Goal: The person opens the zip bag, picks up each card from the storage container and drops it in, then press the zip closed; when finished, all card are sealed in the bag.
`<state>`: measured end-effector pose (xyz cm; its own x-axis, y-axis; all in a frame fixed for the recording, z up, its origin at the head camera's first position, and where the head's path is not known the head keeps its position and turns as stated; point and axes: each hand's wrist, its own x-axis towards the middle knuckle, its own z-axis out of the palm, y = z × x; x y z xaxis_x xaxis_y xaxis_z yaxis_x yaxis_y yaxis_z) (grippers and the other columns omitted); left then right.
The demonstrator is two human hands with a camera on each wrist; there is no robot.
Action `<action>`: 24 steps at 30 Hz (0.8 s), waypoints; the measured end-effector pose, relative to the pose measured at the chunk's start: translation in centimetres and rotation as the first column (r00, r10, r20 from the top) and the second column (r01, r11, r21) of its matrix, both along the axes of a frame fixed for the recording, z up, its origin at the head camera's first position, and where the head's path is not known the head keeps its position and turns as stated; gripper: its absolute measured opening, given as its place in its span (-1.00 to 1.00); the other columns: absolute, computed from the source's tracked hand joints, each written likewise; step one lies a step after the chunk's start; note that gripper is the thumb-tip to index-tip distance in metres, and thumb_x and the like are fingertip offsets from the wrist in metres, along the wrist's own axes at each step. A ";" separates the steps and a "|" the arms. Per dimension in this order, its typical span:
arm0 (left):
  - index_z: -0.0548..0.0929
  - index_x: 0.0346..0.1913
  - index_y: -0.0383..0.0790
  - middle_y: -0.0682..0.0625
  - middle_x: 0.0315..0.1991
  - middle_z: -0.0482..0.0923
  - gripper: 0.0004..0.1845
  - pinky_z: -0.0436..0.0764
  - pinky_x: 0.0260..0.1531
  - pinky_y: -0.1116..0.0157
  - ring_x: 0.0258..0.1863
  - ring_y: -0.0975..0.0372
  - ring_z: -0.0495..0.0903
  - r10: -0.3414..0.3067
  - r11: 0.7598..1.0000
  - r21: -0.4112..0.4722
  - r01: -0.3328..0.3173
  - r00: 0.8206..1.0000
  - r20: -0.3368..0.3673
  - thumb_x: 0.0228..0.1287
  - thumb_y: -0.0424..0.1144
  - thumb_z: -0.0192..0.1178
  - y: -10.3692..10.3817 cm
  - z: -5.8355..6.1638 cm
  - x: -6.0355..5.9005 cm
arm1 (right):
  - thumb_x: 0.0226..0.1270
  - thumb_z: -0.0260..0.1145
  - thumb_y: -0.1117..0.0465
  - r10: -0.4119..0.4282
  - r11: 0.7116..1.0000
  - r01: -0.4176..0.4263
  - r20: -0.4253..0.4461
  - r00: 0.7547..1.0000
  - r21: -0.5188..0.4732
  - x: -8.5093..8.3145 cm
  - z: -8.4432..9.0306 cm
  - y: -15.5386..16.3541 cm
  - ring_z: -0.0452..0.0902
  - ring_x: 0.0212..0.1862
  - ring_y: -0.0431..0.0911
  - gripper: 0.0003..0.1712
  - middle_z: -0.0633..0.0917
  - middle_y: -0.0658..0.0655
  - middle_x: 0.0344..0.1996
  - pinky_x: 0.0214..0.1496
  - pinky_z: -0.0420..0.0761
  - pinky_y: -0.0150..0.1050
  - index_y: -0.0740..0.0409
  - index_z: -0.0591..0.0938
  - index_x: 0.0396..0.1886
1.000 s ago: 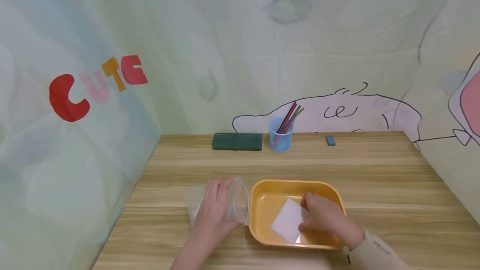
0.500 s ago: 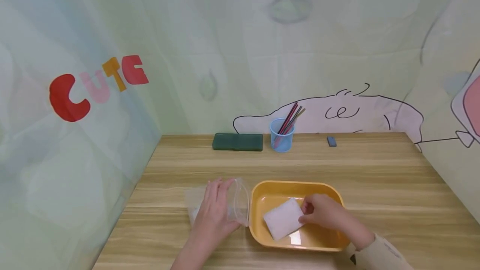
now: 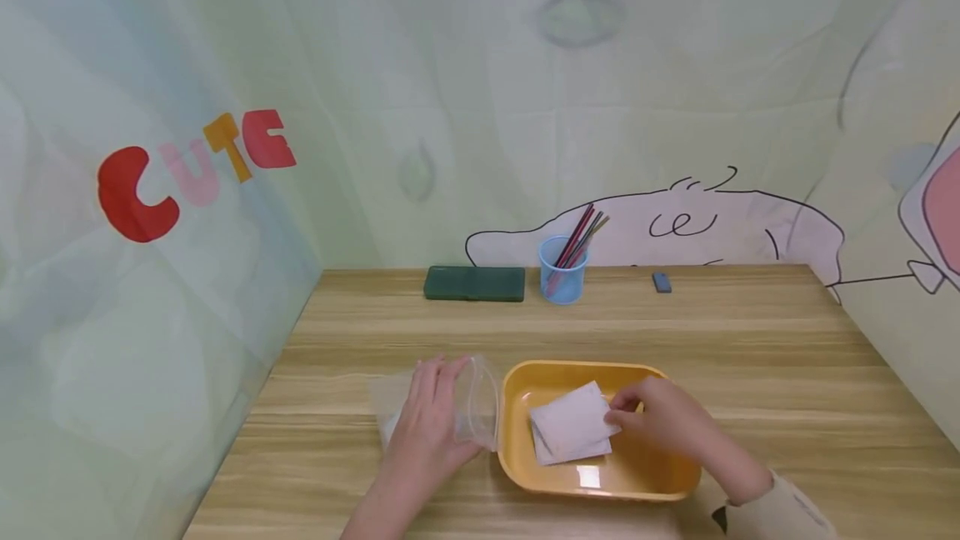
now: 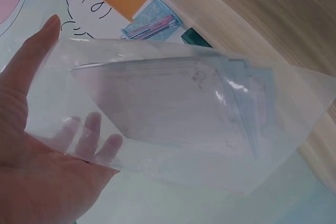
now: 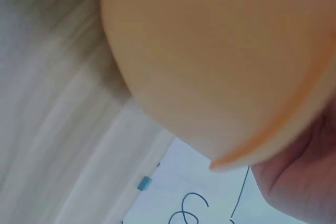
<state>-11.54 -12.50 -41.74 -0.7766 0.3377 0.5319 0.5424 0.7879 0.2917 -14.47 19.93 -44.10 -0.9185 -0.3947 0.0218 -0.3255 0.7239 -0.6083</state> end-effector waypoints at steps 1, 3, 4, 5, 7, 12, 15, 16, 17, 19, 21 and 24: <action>0.36 0.23 -0.35 -0.21 0.08 0.39 0.13 0.21 0.33 0.06 0.17 -0.06 0.35 -0.001 1.000 0.000 0.001 1.000 -0.004 -0.61 -0.12 0.68 0.0 0.0 0.0 | 0.18 0.41 0.11 -0.014 1.000 0.014 0.004 1.000 -0.004 0.0 0.3 0.0 0.35 -0.55 -0.28 -0.88 0.56 -0.24 -0.61 -0.53 0.43 -0.38 -0.05 0.69 -0.52; 0.36 0.23 -0.36 -0.21 0.08 0.39 0.13 0.20 0.34 0.07 0.16 -0.04 0.34 -0.004 1.000 0.000 0.004 1.000 -0.012 -0.62 -0.12 0.68 0.0 0.0 0.0 | 0.22 0.38 0.09 -0.037 0.999 0.037 0.007 0.999 -0.003 0.0 0.8 -0.1 0.33 -0.56 -0.25 -0.87 0.56 -0.22 -0.60 -0.54 0.41 -0.38 -0.04 0.70 -0.50; 0.37 0.22 -0.37 -0.20 0.07 0.39 0.13 0.19 0.34 0.07 0.16 -0.04 0.34 -0.006 1.000 0.002 0.006 1.000 -0.016 -0.62 -0.12 0.68 0.0 0.1 0.0 | 0.24 0.37 0.08 -0.046 0.999 0.046 0.002 0.999 -0.005 0.0 1.1 -0.1 0.33 -0.56 -0.23 -0.86 0.57 -0.21 -0.60 -0.55 0.40 -0.37 -0.03 0.71 -0.48; 0.37 0.22 -0.37 -0.20 0.07 0.39 0.13 0.20 0.34 0.07 0.16 -0.03 0.34 -0.008 1.000 0.003 0.008 1.000 -0.018 -0.62 -0.13 0.68 0.0 0.1 0.0 | 0.25 0.36 0.07 -0.057 0.998 0.057 0.002 0.998 -0.005 0.1 1.4 -0.1 0.33 -0.56 -0.22 -0.86 0.58 -0.21 -0.58 -0.56 0.40 -0.37 -0.03 0.72 -0.46; 0.37 0.22 -0.37 -0.20 0.06 0.39 0.13 0.20 0.34 0.05 0.16 -0.03 0.34 -0.011 1.000 0.004 0.011 1.000 -0.020 -0.62 -0.12 0.68 0.0 0.1 0.0 | 0.26 0.35 0.06 -0.078 0.997 0.078 -0.011 0.997 -0.015 0.2 1.9 -0.1 0.33 -0.55 -0.21 -0.85 0.60 -0.19 -0.55 -0.55 0.41 -0.37 -0.01 0.74 -0.42; 0.36 0.23 -0.36 -0.20 0.07 0.38 0.14 0.21 0.33 0.03 0.17 -0.03 0.33 0.003 1.000 -0.008 -0.003 1.000 -0.005 -0.61 -0.09 0.68 0.0 0.3 0.0 | 0.26 0.36 0.05 -0.176 0.983 0.172 -0.050 0.983 -0.066 0.7 3.4 -0.1 0.36 -0.57 -0.20 -0.84 0.60 -0.16 -0.57 -0.58 0.41 -0.37 0.01 0.76 -0.36; 0.35 0.23 -0.35 -0.20 0.08 0.38 0.15 0.18 0.35 0.06 0.18 -0.03 0.32 0.012 1.000 -0.011 -0.012 1.000 0.008 -0.61 -0.09 0.68 0.0 0.4 0.1 | 0.25 0.37 0.01 -0.232 0.970 0.224 -0.073 0.970 -0.098 1.1 4.4 -0.2 0.37 -0.59 -0.21 -0.81 0.60 -0.17 -0.61 -0.61 0.39 -0.37 0.01 0.77 -0.34; 0.35 0.24 -0.35 -0.20 0.08 0.38 0.15 0.17 0.35 0.06 0.18 -0.03 0.32 0.011 1.000 -0.009 -0.011 1.000 0.009 -0.62 -0.10 0.68 0.0 0.4 0.1 | 0.24 0.37 0.00 -0.248 0.965 0.238 -0.082 0.965 -0.112 1.2 4.7 -0.2 0.38 -0.59 -0.21 -0.79 0.60 -0.18 -0.62 -0.61 0.39 -0.38 0.01 0.77 -0.33; 0.35 0.24 -0.35 -0.20 0.08 0.38 0.15 0.17 0.35 0.07 0.18 -0.03 0.32 0.011 1.000 -0.007 -0.011 1.000 0.010 -0.62 -0.11 0.68 0.0 0.4 0.1 | 0.24 0.37 -0.02 -0.260 0.961 0.248 -0.096 0.961 -0.126 1.3 5.0 -0.3 0.39 -0.59 -0.22 -0.77 0.61 -0.18 -0.62 -0.61 0.39 -0.38 0.02 0.77 -0.31; 0.35 0.24 -0.35 -0.19 0.08 0.38 0.14 0.16 0.35 0.07 0.19 -0.03 0.32 0.008 1.000 -0.004 -0.008 1.000 0.008 -0.62 -0.11 0.68 0.0 0.4 0.1 | 0.23 0.38 -0.03 -0.283 0.951 0.262 -0.117 0.952 -0.164 1.6 5.6 -0.5 0.39 -0.59 -0.22 -0.74 0.61 -0.17 -0.62 -0.62 0.40 -0.38 0.04 0.78 -0.31; 0.36 0.23 -0.35 -0.19 0.08 0.38 0.14 0.17 0.35 0.06 0.18 -0.02 0.32 0.004 1.000 -0.001 -0.004 1.000 0.001 -0.61 -0.12 0.68 0.0 0.5 0.1 | 0.21 0.39 -0.02 -0.302 0.941 0.270 -0.148 0.942 -0.204 1.8 6.1 -0.7 0.39 -0.59 -0.23 -0.75 0.61 -0.17 -0.63 -0.62 0.40 -0.39 0.05 0.78 -0.31; 0.37 0.22 -0.35 -0.19 0.07 0.39 0.12 0.17 0.35 0.06 0.17 -0.02 0.33 -0.002 1.000 0.004 0.002 1.000 -0.015 -0.62 -0.12 0.68 0.1 0.5 0.1 | 0.20 0.42 0.03 -0.320 0.928 0.269 -0.178 0.931 -0.258 2.2 6.8 -1.2 0.36 -0.61 -0.23 -0.82 0.56 -0.16 -0.68 -0.67 0.34 -0.40 0.01 0.78 -0.34</action>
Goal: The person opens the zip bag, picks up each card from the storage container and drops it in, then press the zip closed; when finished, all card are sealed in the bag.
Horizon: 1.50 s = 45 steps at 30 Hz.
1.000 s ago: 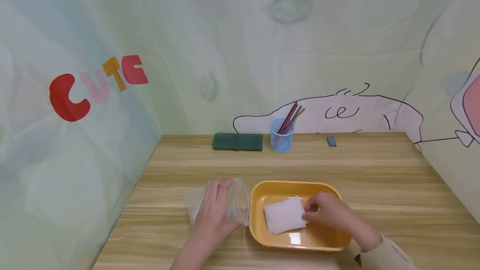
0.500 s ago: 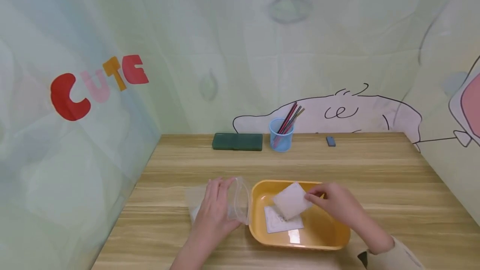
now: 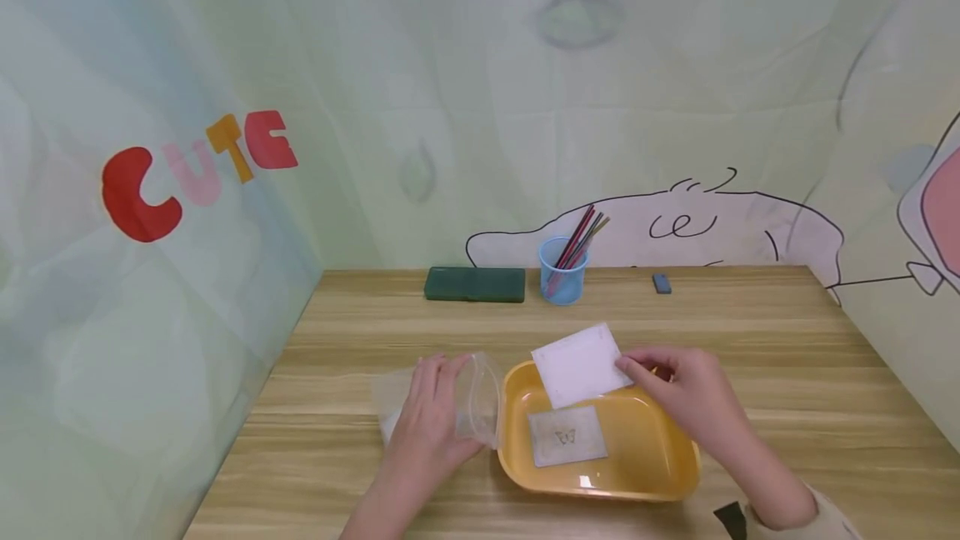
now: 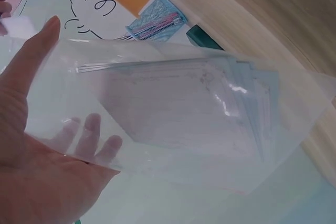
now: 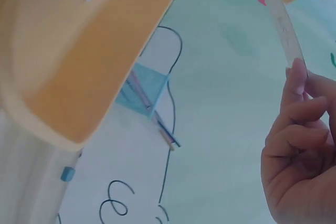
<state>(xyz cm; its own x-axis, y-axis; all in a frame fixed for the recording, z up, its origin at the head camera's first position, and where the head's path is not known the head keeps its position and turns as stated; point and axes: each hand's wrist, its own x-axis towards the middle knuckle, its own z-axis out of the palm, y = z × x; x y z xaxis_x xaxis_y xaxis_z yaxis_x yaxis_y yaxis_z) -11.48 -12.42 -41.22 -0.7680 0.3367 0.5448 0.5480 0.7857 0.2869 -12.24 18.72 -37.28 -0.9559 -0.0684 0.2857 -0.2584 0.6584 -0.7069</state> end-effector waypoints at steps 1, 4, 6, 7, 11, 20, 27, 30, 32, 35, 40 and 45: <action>0.37 0.22 -0.35 -0.19 0.06 0.39 0.12 0.18 0.35 0.06 0.16 -0.02 0.33 -0.003 1.000 0.002 0.003 1.000 -0.005 -0.62 -0.12 0.68 0.0 0.0 0.0 | 0.19 0.42 0.05 -0.001 1.000 0.001 -0.010 1.000 -0.017 0.2 0.2 -0.2 0.34 -0.62 -0.22 -0.85 0.54 -0.16 -0.70 -0.69 0.31 -0.40 0.00 0.78 -0.35; 0.38 0.21 -0.36 -0.20 0.06 0.39 0.12 0.19 0.34 0.05 0.15 -0.02 0.34 -0.012 1.000 0.008 0.012 1.000 -0.025 -0.63 -0.13 0.68 0.1 0.0 -0.1 | 0.19 0.43 0.06 0.001 0.998 -0.002 -0.015 1.000 -0.069 0.7 0.7 -1.0 0.33 -0.64 -0.21 -0.89 0.54 -0.15 -0.71 -0.72 0.27 -0.41 -0.03 0.78 -0.37; 0.38 0.21 -0.37 -0.20 0.05 0.39 0.11 0.20 0.34 0.04 0.14 -0.02 0.35 -0.018 1.000 0.013 0.019 0.999 -0.040 -0.63 -0.13 0.68 0.1 0.0 -0.1 | 0.19 0.43 0.06 0.015 0.995 -0.016 -0.004 1.000 -0.098 0.9 0.9 -1.7 0.33 -0.65 -0.20 -0.88 0.58 -0.18 -0.69 -0.74 0.26 -0.40 -0.03 0.77 -0.37; 0.38 0.20 -0.37 -0.21 0.05 0.39 0.11 0.20 0.34 0.04 0.13 -0.02 0.35 -0.021 1.000 0.014 0.022 0.999 -0.048 -0.64 -0.14 0.68 0.1 0.0 -0.1 | 0.19 0.42 0.05 0.024 0.993 -0.024 0.001 1.000 -0.112 1.0 0.9 -1.9 0.33 -0.66 -0.20 -0.88 0.61 -0.19 -0.68 -0.74 0.26 -0.41 -0.03 0.77 -0.38; 0.38 0.20 -0.39 -0.22 0.04 0.39 0.11 0.21 0.34 0.05 0.12 -0.02 0.36 -0.029 0.999 0.019 0.030 0.997 -0.066 -0.64 -0.16 0.67 0.3 0.0 -0.2 | 0.19 0.42 0.06 0.068 0.986 -0.066 0.008 0.998 -0.156 1.2 0.6 -2.9 0.31 -0.68 -0.21 -0.89 0.65 -0.21 -0.66 -0.75 0.24 -0.41 -0.04 0.77 -0.39; 0.36 0.22 -0.39 -0.23 0.06 0.39 0.12 0.20 0.33 0.00 0.15 -0.09 0.35 -0.056 0.998 0.020 0.057 0.996 -0.062 -0.59 -0.11 0.67 0.6 -0.1 -0.2 | 0.19 0.40 -0.02 0.125 0.975 -0.120 0.017 0.992 -0.190 1.0 -1.0 -4.8 0.30 -0.70 -0.23 -0.89 0.63 -0.26 -0.68 -0.77 0.18 -0.40 -0.16 0.74 -0.47; 0.37 0.22 -0.39 -0.20 0.06 0.39 0.14 0.16 0.35 0.03 0.15 -0.06 0.35 -0.060 0.998 0.020 0.062 0.996 -0.067 -0.64 -0.10 0.68 0.8 -0.2 -0.1 | 0.17 0.43 0.03 0.145 0.968 -0.137 0.026 0.989 -0.209 1.0 -1.7 -6.3 0.32 -0.70 -0.21 -0.95 0.63 -0.26 -0.67 -0.75 0.23 -0.42 -0.18 0.75 -0.46; 0.37 0.22 -0.38 -0.21 0.06 0.39 0.14 0.16 0.36 0.04 0.15 -0.06 0.35 -0.057 0.998 0.022 0.058 0.996 -0.067 -0.65 -0.10 0.68 0.8 -0.1 0.0 | 0.18 0.42 0.03 0.160 0.963 -0.149 0.034 0.987 -0.223 1.1 -1.9 -6.7 0.34 -0.70 -0.21 -0.95 0.64 -0.25 -0.66 -0.75 0.25 -0.42 -0.17 0.75 -0.44; 0.37 0.22 -0.37 -0.20 0.06 0.40 0.14 0.18 0.35 0.04 0.16 -0.05 0.35 -0.055 0.998 0.023 0.057 0.997 -0.062 -0.64 -0.11 0.68 0.8 -0.1 0.0 | 0.19 0.41 0.03 0.164 0.959 -0.151 0.036 0.986 -0.238 1.1 -2.0 -6.9 0.34 -0.69 -0.20 -0.94 0.64 -0.25 -0.65 -0.75 0.27 -0.42 -0.16 0.75 -0.42; 0.38 0.22 -0.36 -0.20 0.05 0.40 0.12 0.22 0.34 0.02 0.14 -0.07 0.36 -0.059 0.998 0.027 0.062 0.995 -0.080 -0.63 -0.11 0.67 0.9 -0.2 0.0 | 0.19 0.41 0.05 0.164 0.952 -0.152 0.023 0.986 -0.267 1.1 -2.1 -7.3 0.35 -0.70 -0.19 -0.95 0.65 -0.24 -0.65 -0.74 0.28 -0.42 -0.15 0.76 -0.41; 0.37 0.23 -0.35 -0.18 0.04 0.40 0.13 0.22 0.34 0.07 0.13 -0.06 0.36 -0.069 0.997 0.031 0.071 0.994 -0.080 -0.63 -0.10 0.66 0.9 -0.2 0.0 | 0.20 0.41 0.07 0.183 0.938 -0.172 0.005 0.983 -0.301 1.0 -2.2 -7.8 0.35 -0.70 -0.21 -0.94 0.66 -0.21 -0.64 -0.75 0.29 -0.42 -0.11 0.76 -0.41; 0.37 0.22 -0.33 -0.17 0.06 0.39 0.12 0.18 0.36 0.05 0.14 -0.06 0.35 -0.075 0.996 0.038 0.077 0.996 -0.052 -0.62 -0.09 0.65 1.1 0.0 0.1 | 0.21 0.40 0.04 0.209 0.929 -0.197 0.007 0.978 -0.313 1.1 -2.6 -8.3 0.33 -0.69 -0.24 -0.88 0.67 -0.20 -0.62 -0.76 0.29 -0.43 -0.05 0.76 -0.41</action>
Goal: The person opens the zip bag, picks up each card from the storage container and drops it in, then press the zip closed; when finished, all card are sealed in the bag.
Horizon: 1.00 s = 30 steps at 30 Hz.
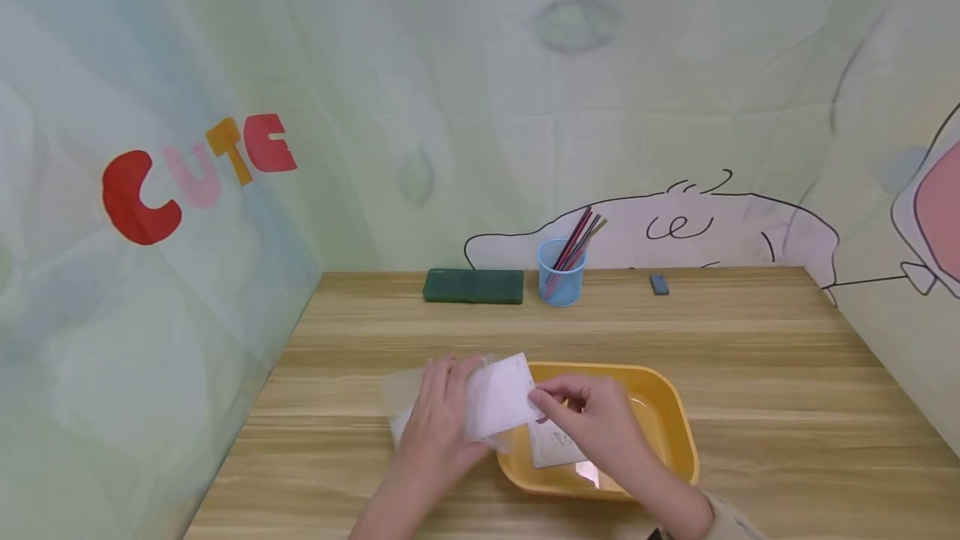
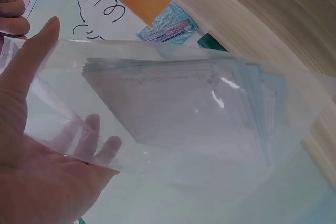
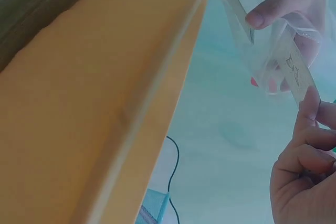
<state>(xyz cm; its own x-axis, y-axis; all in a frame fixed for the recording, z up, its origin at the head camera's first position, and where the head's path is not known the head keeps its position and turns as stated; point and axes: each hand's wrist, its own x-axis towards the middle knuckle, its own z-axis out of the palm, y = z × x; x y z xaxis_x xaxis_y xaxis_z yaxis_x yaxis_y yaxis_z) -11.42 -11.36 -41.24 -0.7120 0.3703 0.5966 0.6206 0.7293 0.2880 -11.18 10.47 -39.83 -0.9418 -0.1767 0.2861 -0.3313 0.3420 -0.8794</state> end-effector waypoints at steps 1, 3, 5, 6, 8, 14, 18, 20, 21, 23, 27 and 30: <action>0.37 0.22 -0.33 -0.16 0.05 0.39 0.10 0.18 0.36 0.05 0.14 -0.04 0.35 -0.001 1.000 0.003 0.001 1.000 0.005 -0.61 -0.12 0.65 0.0 0.0 0.1 | 0.21 0.40 0.04 0.006 1.000 -0.006 -0.001 1.000 0.001 0.0 -0.1 -0.2 0.33 -0.69 -0.25 -0.87 0.67 -0.21 -0.62 -0.76 0.28 -0.43 -0.04 0.76 -0.41; 0.38 0.21 -0.33 -0.15 0.03 0.40 0.08 0.20 0.35 0.05 0.12 -0.02 0.35 -0.005 1.000 0.002 0.005 1.000 0.007 -0.61 -0.14 0.65 0.1 0.1 0.1 | 0.20 0.41 0.03 0.015 1.000 -0.015 0.004 1.000 0.010 0.1 -0.4 -0.5 0.33 -0.67 -0.26 -0.87 0.66 -0.23 -0.62 -0.73 0.30 -0.45 -0.05 0.76 -0.42; 0.38 0.20 -0.32 -0.13 0.02 0.39 0.06 0.21 0.35 0.09 0.10 0.04 0.35 -0.008 1.000 -0.003 0.008 1.000 0.020 -0.59 -0.16 0.64 0.2 0.1 0.2 | 0.19 0.41 0.02 0.024 0.999 -0.024 0.010 1.000 0.027 0.2 -0.7 -0.9 0.32 -0.66 -0.27 -0.87 0.65 -0.23 -0.63 -0.72 0.31 -0.46 -0.06 0.76 -0.42; 0.39 0.20 -0.32 -0.12 0.01 0.40 0.06 0.21 0.35 0.10 0.09 0.05 0.35 -0.009 1.000 -0.007 0.009 1.000 0.020 -0.59 -0.16 0.63 0.3 0.1 0.1 | 0.19 0.41 0.02 0.028 0.999 -0.029 0.012 1.000 0.037 0.2 -0.8 -1.0 0.32 -0.65 -0.28 -0.87 0.65 -0.23 -0.63 -0.71 0.31 -0.47 -0.06 0.76 -0.42; 0.38 0.21 -0.32 -0.12 0.01 0.40 0.07 0.21 0.35 0.12 0.09 0.05 0.35 -0.008 1.000 -0.018 0.008 1.000 0.025 -0.58 -0.14 0.64 0.5 0.1 0.2 | 0.20 0.40 0.00 0.034 0.998 -0.035 0.018 0.999 0.055 0.3 -1.0 -1.4 0.33 -0.64 -0.29 -0.85 0.62 -0.24 -0.65 -0.69 0.33 -0.47 -0.07 0.76 -0.42; 0.37 0.23 -0.31 -0.14 0.03 0.39 0.09 0.19 0.36 0.11 0.13 0.03 0.34 -0.009 0.999 -0.031 0.011 0.998 0.058 -0.53 -0.03 0.64 0.8 0.2 0.4 | 0.23 0.39 0.03 0.060 0.994 -0.062 0.023 0.998 0.091 0.1 -1.4 -2.3 0.36 -0.61 -0.29 -0.88 0.60 -0.26 -0.64 -0.66 0.40 -0.43 -0.07 0.76 -0.40; 0.37 0.23 -0.31 -0.15 0.05 0.39 0.07 0.23 0.34 0.09 0.12 0.03 0.34 -0.012 0.999 -0.045 0.015 0.998 0.060 -0.51 -0.06 0.63 1.2 0.2 0.5 | 0.22 0.40 0.13 0.073 0.991 -0.073 0.005 0.997 0.111 0.0 -1.6 -2.6 0.37 -0.60 -0.30 -0.92 0.62 -0.26 -0.60 -0.65 0.45 -0.42 -0.01 0.77 -0.40; 0.38 0.22 -0.32 -0.16 0.04 0.40 0.05 0.24 0.33 0.07 0.12 0.02 0.35 -0.011 0.999 -0.051 0.014 0.999 0.052 -0.52 -0.10 0.64 1.4 0.1 0.5 | 0.20 0.41 0.18 0.081 0.990 -0.081 0.007 0.997 0.119 0.0 -1.7 -2.6 0.38 -0.60 -0.31 -0.95 0.63 -0.25 -0.57 -0.63 0.47 -0.42 0.01 0.78 -0.40; 0.38 0.21 -0.32 -0.16 0.04 0.40 0.05 0.25 0.32 0.07 0.12 0.02 0.35 -0.012 0.998 -0.054 0.015 0.999 0.050 -0.53 -0.12 0.64 1.5 0.0 0.5 | 0.20 0.41 0.19 0.085 0.989 -0.086 0.011 0.996 0.124 0.0 -1.7 -2.6 0.38 -0.60 -0.32 -0.95 0.64 -0.25 -0.56 -0.63 0.47 -0.42 0.02 0.78 -0.39; 0.38 0.21 -0.32 -0.16 0.03 0.40 0.05 0.30 0.30 0.08 0.11 0.02 0.35 -0.014 0.998 -0.057 0.017 0.999 0.047 -0.55 -0.16 0.64 1.5 0.0 0.5 | 0.20 0.41 0.19 0.089 0.986 -0.090 0.018 0.996 0.140 0.0 -1.7 -2.6 0.39 -0.60 -0.32 -0.95 0.64 -0.26 -0.54 -0.62 0.48 -0.41 0.01 0.78 -0.37; 0.39 0.20 -0.31 -0.15 0.02 0.39 0.07 0.37 0.25 0.11 0.09 0.04 0.36 -0.006 0.998 -0.059 0.009 0.999 0.051 -0.57 -0.12 0.66 1.5 -0.1 0.3 | 0.23 0.38 0.02 0.051 0.983 -0.056 0.038 0.998 0.176 0.0 -1.3 -2.0 0.37 -0.62 -0.30 -0.88 0.63 -0.28 -0.58 -0.68 0.40 -0.41 -0.11 0.78 -0.36; 0.39 0.20 -0.31 -0.15 0.02 0.39 0.08 0.37 0.25 0.12 0.07 0.05 0.37 0.007 0.999 -0.052 -0.005 0.999 0.044 -0.59 -0.08 0.68 1.2 -0.2 0.1 | 0.22 0.35 -0.11 0.000 0.981 -0.010 0.051 0.999 0.192 -0.3 -0.9 -1.0 0.33 -0.66 -0.27 -0.82 0.61 -0.30 -0.62 -0.73 0.31 -0.40 -0.19 0.77 -0.37</action>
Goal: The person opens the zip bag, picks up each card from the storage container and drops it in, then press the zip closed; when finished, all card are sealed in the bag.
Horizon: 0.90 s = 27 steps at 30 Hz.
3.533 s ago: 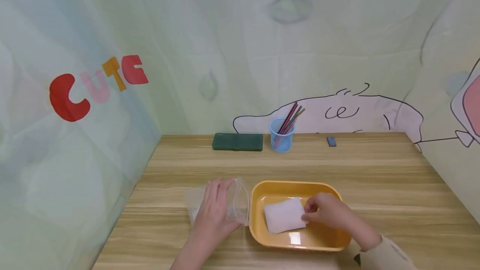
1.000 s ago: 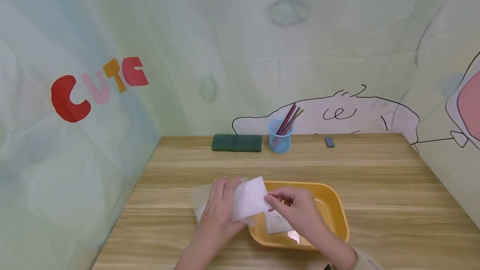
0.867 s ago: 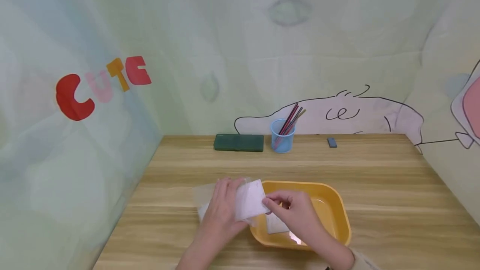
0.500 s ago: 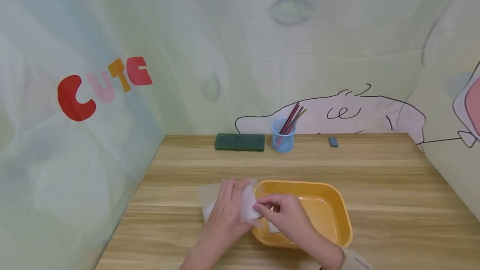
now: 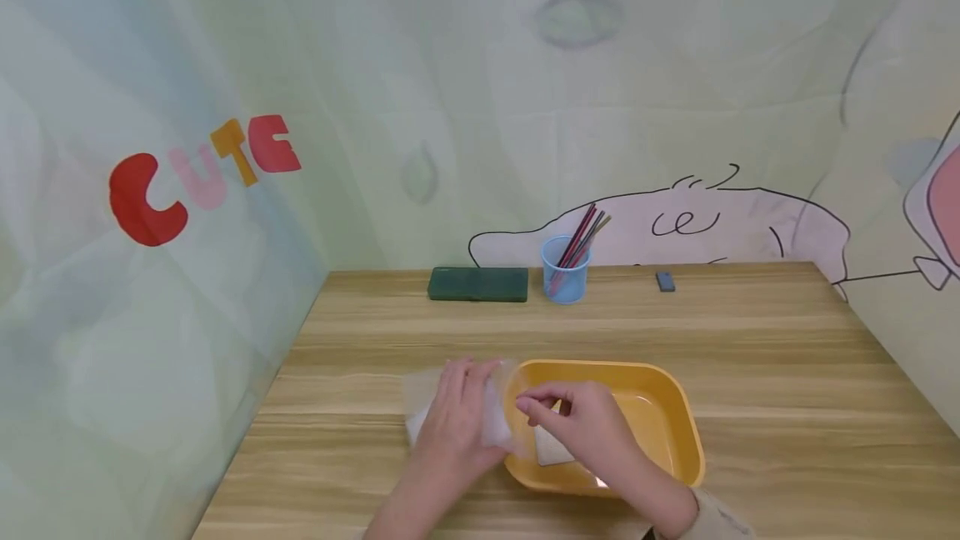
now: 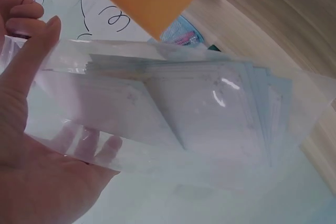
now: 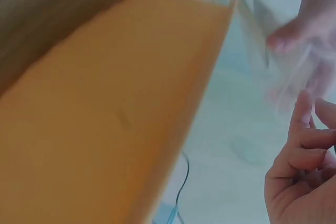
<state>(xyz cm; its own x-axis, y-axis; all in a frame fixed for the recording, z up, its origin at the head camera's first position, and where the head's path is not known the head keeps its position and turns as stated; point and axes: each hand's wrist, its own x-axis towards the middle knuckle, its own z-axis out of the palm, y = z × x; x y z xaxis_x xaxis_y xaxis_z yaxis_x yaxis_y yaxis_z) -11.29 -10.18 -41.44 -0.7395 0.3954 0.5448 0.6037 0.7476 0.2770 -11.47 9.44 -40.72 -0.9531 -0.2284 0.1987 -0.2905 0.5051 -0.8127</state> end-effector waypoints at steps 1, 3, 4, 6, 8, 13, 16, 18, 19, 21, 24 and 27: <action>0.40 0.20 -0.31 -0.16 0.02 0.38 0.09 0.36 0.26 0.12 0.06 0.04 0.37 0.005 1.000 0.003 -0.005 1.000 -0.006 -0.61 -0.08 0.68 -0.2 0.0 0.0 | 0.22 0.35 -0.11 -0.014 1.000 0.014 0.002 1.000 0.008 -0.1 0.1 0.4 0.32 -0.67 -0.26 -0.82 0.61 -0.30 -0.63 -0.73 0.29 -0.40 -0.20 0.76 -0.37; 0.40 0.19 -0.32 -0.16 0.02 0.38 0.08 0.37 0.25 0.11 0.06 0.04 0.37 0.016 1.000 0.008 -0.016 1.000 -0.020 -0.61 -0.10 0.67 -0.6 0.0 -0.1 | 0.21 0.37 -0.08 -0.041 0.999 0.041 0.000 0.999 0.035 -0.5 0.3 1.3 0.31 -0.67 -0.24 -0.86 0.62 -0.31 -0.61 -0.72 0.28 -0.39 -0.20 0.76 -0.37; 0.40 0.19 -0.33 -0.17 0.02 0.38 0.08 0.38 0.25 0.10 0.06 0.03 0.38 0.023 1.000 0.012 -0.023 0.999 -0.026 -0.62 -0.11 0.67 -0.8 0.0 -0.1 | 0.20 0.38 -0.06 -0.052 0.997 0.052 0.002 0.999 0.052 -0.7 0.4 1.8 0.32 -0.66 -0.23 -0.88 0.63 -0.32 -0.59 -0.71 0.28 -0.39 -0.20 0.76 -0.37; 0.41 0.18 -0.33 -0.18 0.02 0.38 0.06 0.39 0.24 0.08 0.05 0.02 0.38 0.043 0.999 0.019 -0.043 0.999 -0.029 -0.63 -0.17 0.65 -1.2 0.0 -0.1 | 0.20 0.40 0.00 -0.062 0.994 0.062 -0.005 0.998 0.086 -1.1 0.4 2.7 0.33 -0.64 -0.22 -0.93 0.65 -0.30 -0.54 -0.68 0.32 -0.39 -0.18 0.76 -0.38; 0.40 0.19 -0.33 -0.19 0.03 0.37 0.06 0.38 0.24 0.05 0.06 0.01 0.38 0.071 0.997 0.024 -0.070 0.997 -0.015 -0.64 -0.22 0.63 -1.6 0.1 0.0 | 0.18 0.42 0.06 -0.072 0.991 0.073 -0.014 0.997 0.114 -1.6 0.4 3.6 0.34 -0.61 -0.21 -0.95 0.66 -0.27 -0.50 -0.65 0.35 -0.38 -0.13 0.76 -0.38; 0.35 0.24 -0.28 -0.16 0.07 0.34 0.12 0.39 0.22 0.06 0.10 0.01 0.36 0.132 0.991 0.020 -0.134 0.989 0.064 -0.63 -0.20 0.65 -2.2 0.3 0.2 | 0.17 0.44 0.11 -0.089 0.970 0.102 -0.067 0.994 0.221 -2.8 0.2 5.3 0.31 -0.65 -0.24 -0.95 0.65 -0.23 -0.55 -0.68 0.34 -0.38 -0.06 0.77 -0.39; 0.33 0.27 -0.27 -0.16 0.08 0.33 0.15 0.44 0.19 0.09 0.11 0.01 0.36 0.145 0.989 0.017 -0.147 0.985 0.089 -0.63 -0.16 0.66 -2.4 0.3 0.3 | 0.15 0.45 0.09 -0.070 0.942 0.082 -0.050 0.996 0.326 -3.0 -0.2 6.1 0.31 -0.63 -0.27 -0.94 0.62 -0.24 -0.57 -0.67 0.32 -0.38 -0.08 0.77 -0.41; 0.33 0.27 -0.27 -0.16 0.08 0.33 0.16 0.45 0.19 0.09 0.11 0.02 0.35 0.147 0.989 0.018 -0.150 0.984 0.097 -0.64 -0.16 0.67 -2.5 0.3 0.3 | 0.13 0.46 0.10 -0.042 0.922 0.051 -0.031 0.999 0.384 -3.0 -0.8 6.4 0.34 -0.60 -0.29 -0.95 0.61 -0.25 -0.57 -0.62 0.35 -0.37 -0.08 0.76 -0.42; 0.32 0.28 -0.27 -0.16 0.08 0.33 0.17 0.44 0.19 0.10 0.11 0.02 0.35 0.149 0.988 0.019 -0.151 0.984 0.098 -0.64 -0.16 0.67 -2.6 0.3 0.3 | 0.11 0.47 0.10 -0.029 0.909 0.038 -0.027 0.999 0.414 -3.0 -1.3 6.6 0.36 -0.59 -0.30 -0.95 0.61 -0.25 -0.58 -0.60 0.37 -0.37 -0.08 0.75 -0.43; 0.32 0.28 -0.28 -0.17 0.09 0.33 0.18 0.44 0.19 0.10 0.12 0.02 0.35 0.149 0.988 0.017 -0.151 0.984 0.098 -0.65 -0.17 0.67 -2.6 0.3 0.4 | 0.08 0.48 0.12 -0.021 0.888 0.022 -0.007 1.000 0.460 -2.8 -2.1 6.7 0.41 -0.55 -0.32 -0.93 0.60 -0.26 -0.59 -0.55 0.42 -0.36 -0.09 0.74 -0.43; 0.31 0.28 -0.28 -0.18 0.10 0.33 0.19 0.41 0.21 0.09 0.14 0.00 0.34 0.148 0.988 0.015 -0.151 0.984 0.101 -0.65 -0.18 0.67 -2.7 0.2 0.4 | 0.01 0.52 0.12 -0.034 0.865 0.010 0.039 0.999 0.502 -2.6 -3.5 6.7 0.43 -0.53 -0.30 -0.86 0.59 -0.23 -0.59 -0.52 0.46 -0.33 -0.07 0.72 -0.40; 0.30 0.29 -0.28 -0.19 0.11 0.32 0.19 0.40 0.22 0.08 0.16 -0.01 0.33 0.151 0.988 0.013 -0.153 0.982 0.112 -0.64 -0.18 0.68 -2.8 0.2 0.5 | -0.09 0.58 0.11 -0.055 0.853 -0.009 0.106 0.993 0.522 -2.5 -4.3 6.7 0.41 -0.51 -0.24 -0.69 0.57 -0.18 -0.55 -0.51 0.47 -0.29 -0.02 0.71 -0.28</action>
